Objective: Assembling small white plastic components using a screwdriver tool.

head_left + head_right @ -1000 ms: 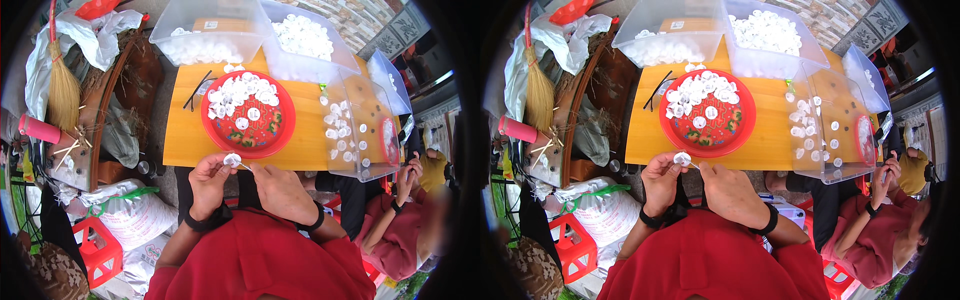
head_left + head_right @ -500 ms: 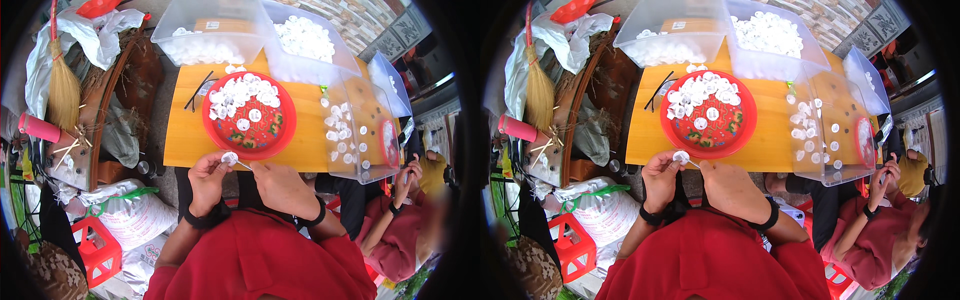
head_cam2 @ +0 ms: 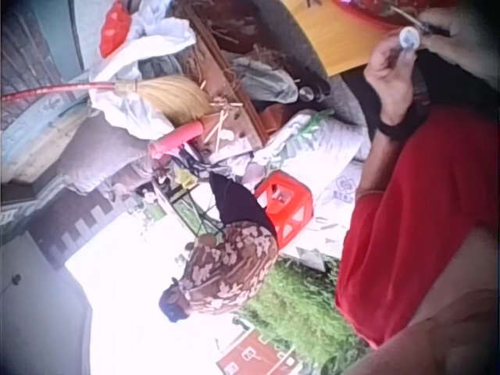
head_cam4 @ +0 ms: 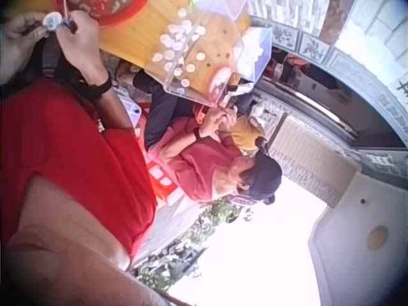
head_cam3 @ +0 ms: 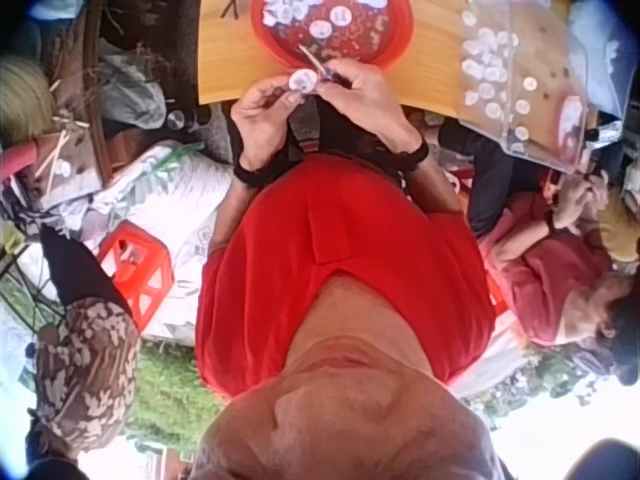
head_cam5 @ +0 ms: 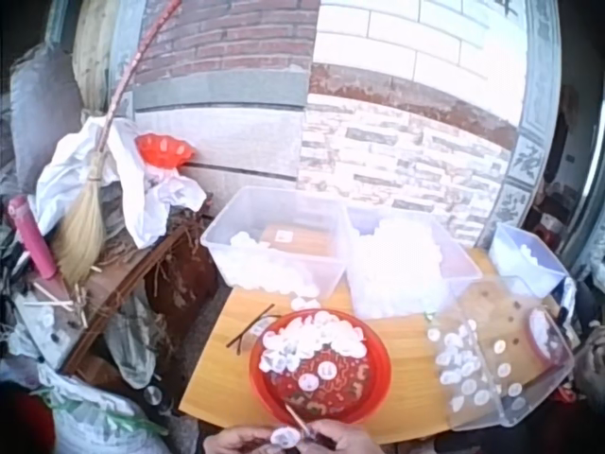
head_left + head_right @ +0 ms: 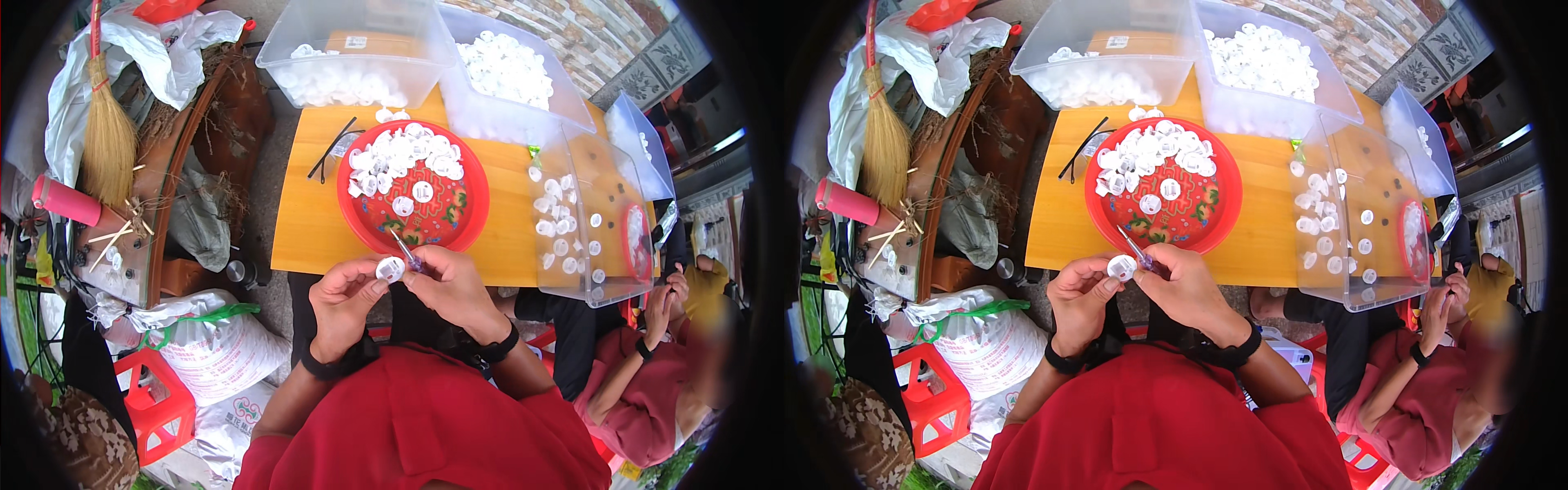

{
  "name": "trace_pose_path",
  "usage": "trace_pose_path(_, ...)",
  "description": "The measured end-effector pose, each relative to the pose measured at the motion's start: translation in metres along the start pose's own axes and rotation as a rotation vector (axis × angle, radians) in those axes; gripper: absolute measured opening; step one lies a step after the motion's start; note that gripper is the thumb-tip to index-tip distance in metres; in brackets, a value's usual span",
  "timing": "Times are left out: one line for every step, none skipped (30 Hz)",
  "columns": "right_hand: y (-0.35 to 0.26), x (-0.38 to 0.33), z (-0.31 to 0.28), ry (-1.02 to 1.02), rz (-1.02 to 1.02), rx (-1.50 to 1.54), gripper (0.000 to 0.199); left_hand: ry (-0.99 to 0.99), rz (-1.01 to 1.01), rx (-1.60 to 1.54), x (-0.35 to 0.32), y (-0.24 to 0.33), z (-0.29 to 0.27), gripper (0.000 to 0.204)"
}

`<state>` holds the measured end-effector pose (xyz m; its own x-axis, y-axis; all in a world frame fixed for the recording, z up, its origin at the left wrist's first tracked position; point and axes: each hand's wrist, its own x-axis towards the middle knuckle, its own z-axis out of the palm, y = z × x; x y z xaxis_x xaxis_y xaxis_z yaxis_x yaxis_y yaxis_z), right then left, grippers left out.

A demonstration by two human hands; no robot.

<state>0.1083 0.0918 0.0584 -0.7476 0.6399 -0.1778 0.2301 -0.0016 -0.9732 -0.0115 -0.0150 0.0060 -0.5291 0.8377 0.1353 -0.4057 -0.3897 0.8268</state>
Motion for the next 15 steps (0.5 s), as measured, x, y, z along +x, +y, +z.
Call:
trace_pose_path(0.0,0.001,0.001,-0.009,0.021,-0.019,0.007,-0.026,0.009,0.012,0.0,0.0,0.0,0.022)
trace_pose_path(0.0,0.003,0.001,-0.008,0.021,-0.018,0.007,-0.037,0.005,-0.012,0.0,0.0,0.0,0.022)
trace_pose_path(0.001,0.003,0.001,-0.01,0.037,-0.038,0.006,-0.039,0.004,-0.013,0.0,0.0,0.0,0.022)
trace_pose_path(0.0,0.003,0.001,-0.012,0.052,-0.058,0.005,-0.051,0.003,-0.015,0.0,0.0,0.0,0.024)
trace_pose_path(0.0,0.003,0.0,-0.007,0.052,-0.06,0.005,-0.063,0.002,-0.017,0.001,0.0,0.001,0.026)
trace_pose_path(0.0,0.003,-0.001,-0.008,0.057,-0.053,0.005,-0.068,0.002,-0.018,0.001,-0.001,0.002,0.026)
trace_pose_path(0.0,0.002,-0.003,-0.008,0.061,-0.047,0.005,-0.015,-0.018,-0.04,0.001,-0.001,0.003,0.027)
trace_pose_path(-0.001,0.002,-0.005,0.0,0.059,-0.048,0.005,0.035,-0.038,-0.063,0.001,-0.002,0.003,0.028)
trace_pose_path(-0.003,0.004,-0.013,-0.031,0.088,-0.093,0.006,0.019,-0.037,-0.069,0.002,-0.003,0.002,0.028)
trace_pose_path(-0.007,0.006,-0.02,-0.06,0.118,-0.137,0.007,0.082,-0.058,-0.01,0.002,-0.002,-0.002,0.027)
trace_pose_path(-0.011,0.011,-0.028,-0.041,0.113,-0.141,0.007,0.145,-0.077,0.05,0.002,-0.002,-0.007,0.026)
trace_pose_path(-0.017,0.019,-0.039,-0.018,0.125,-0.199,0.008,0.161,-0.087,0.07,0.004,-0.002,-0.01,0.025)
trace_pose_path(-0.023,0.028,-0.05,0.003,0.138,-0.256,0.01,0.145,-0.086,0.065,0.004,-0.002,-0.013,0.025)
trace_pose_path(-0.033,0.04,-0.068,0.113,0.057,-0.022,0.011,0.163,-0.107,0.056,0.004,-0.003,-0.016,0.025)
trace_pose_path(-0.045,0.054,-0.089,0.215,-0.023,0.214,0.012,0.187,-0.13,0.05,0.004,-0.004,-0.018,0.026)
